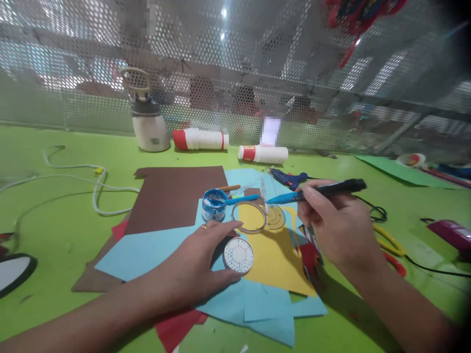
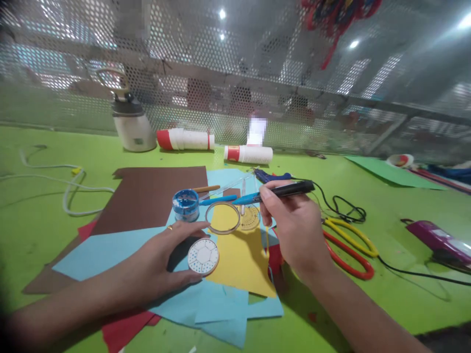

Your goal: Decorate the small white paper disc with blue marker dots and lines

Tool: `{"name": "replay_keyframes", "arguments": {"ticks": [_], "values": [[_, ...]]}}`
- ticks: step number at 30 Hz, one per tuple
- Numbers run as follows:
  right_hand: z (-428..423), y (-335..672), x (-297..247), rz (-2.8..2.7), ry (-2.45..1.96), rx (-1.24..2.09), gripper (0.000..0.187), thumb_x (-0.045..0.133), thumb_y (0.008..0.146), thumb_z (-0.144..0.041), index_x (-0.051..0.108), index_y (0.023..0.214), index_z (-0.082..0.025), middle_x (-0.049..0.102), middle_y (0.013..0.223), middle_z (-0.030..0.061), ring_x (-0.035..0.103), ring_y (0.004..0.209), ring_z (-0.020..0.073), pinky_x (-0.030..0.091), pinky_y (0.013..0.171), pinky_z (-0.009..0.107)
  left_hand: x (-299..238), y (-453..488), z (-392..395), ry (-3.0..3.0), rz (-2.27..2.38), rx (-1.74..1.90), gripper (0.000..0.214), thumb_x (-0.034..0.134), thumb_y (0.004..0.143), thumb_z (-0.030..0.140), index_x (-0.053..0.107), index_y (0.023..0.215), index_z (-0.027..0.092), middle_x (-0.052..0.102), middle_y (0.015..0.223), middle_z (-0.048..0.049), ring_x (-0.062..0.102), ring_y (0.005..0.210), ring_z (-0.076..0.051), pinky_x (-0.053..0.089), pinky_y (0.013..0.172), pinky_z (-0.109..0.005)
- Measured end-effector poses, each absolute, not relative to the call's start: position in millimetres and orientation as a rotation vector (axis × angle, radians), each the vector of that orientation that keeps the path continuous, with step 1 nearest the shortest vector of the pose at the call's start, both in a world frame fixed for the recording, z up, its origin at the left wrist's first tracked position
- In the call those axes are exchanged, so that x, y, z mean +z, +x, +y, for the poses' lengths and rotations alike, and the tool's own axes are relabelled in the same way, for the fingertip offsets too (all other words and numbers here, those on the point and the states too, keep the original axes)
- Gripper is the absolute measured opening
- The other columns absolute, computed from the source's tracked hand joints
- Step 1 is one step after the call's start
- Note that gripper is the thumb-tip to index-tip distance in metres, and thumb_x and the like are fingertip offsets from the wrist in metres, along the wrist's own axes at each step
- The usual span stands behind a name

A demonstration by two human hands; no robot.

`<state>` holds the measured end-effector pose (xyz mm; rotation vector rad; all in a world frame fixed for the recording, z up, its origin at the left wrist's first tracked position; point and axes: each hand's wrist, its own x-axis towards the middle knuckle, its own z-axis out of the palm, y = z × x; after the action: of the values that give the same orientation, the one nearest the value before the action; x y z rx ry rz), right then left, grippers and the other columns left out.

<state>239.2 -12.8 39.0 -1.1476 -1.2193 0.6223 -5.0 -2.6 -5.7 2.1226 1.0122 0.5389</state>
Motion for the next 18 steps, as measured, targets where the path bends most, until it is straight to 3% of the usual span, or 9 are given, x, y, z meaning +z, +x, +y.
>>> {"name": "replay_keyframes", "arguments": {"ticks": [7,12,18], "values": [[4.8,200.6,71.9,-1.637,-1.242,0.775,0.020,0.058,0.088,-0.035,0.064,0.089,-0.016,0.058,0.062,-0.0015,0.053,0.056,0.0107,0.046,0.056,0.026,-6.6,-4.5,-1.4,2.168,0.927,0.639,0.061,0.075,0.073,0.025,0.053,0.130,0.023,0.062,0.120,-0.0077,0.058,0.110,-0.025,0.045,0.099,-0.041],[38.0,169.2,67.8,-1.831,-1.295,0.756,0.031,0.053,0.087,-0.040,0.062,0.071,-0.015,0.055,0.059,-0.0004,0.050,0.053,0.0112,0.042,0.053,0.027,-6.6,-3.2,0.6,2.217,0.868,0.655,0.057,0.075,0.071,0.023,0.056,0.125,0.023,0.064,0.121,-0.0064,0.058,0.110,-0.026,0.045,0.098,-0.040],[72.8,154.1,43.9,-1.922,-1.354,0.576,0.008,0.063,0.075,-0.022,0.067,0.075,-0.015,0.064,0.068,0.0022,0.055,0.064,0.0145,0.041,0.060,0.027,-6.5,-3.7,0.8,2.235,0.884,0.675,0.057,0.076,0.069,0.024,0.058,0.123,0.024,0.066,0.119,-0.0063,0.060,0.107,-0.027,0.047,0.095,-0.041]]}}
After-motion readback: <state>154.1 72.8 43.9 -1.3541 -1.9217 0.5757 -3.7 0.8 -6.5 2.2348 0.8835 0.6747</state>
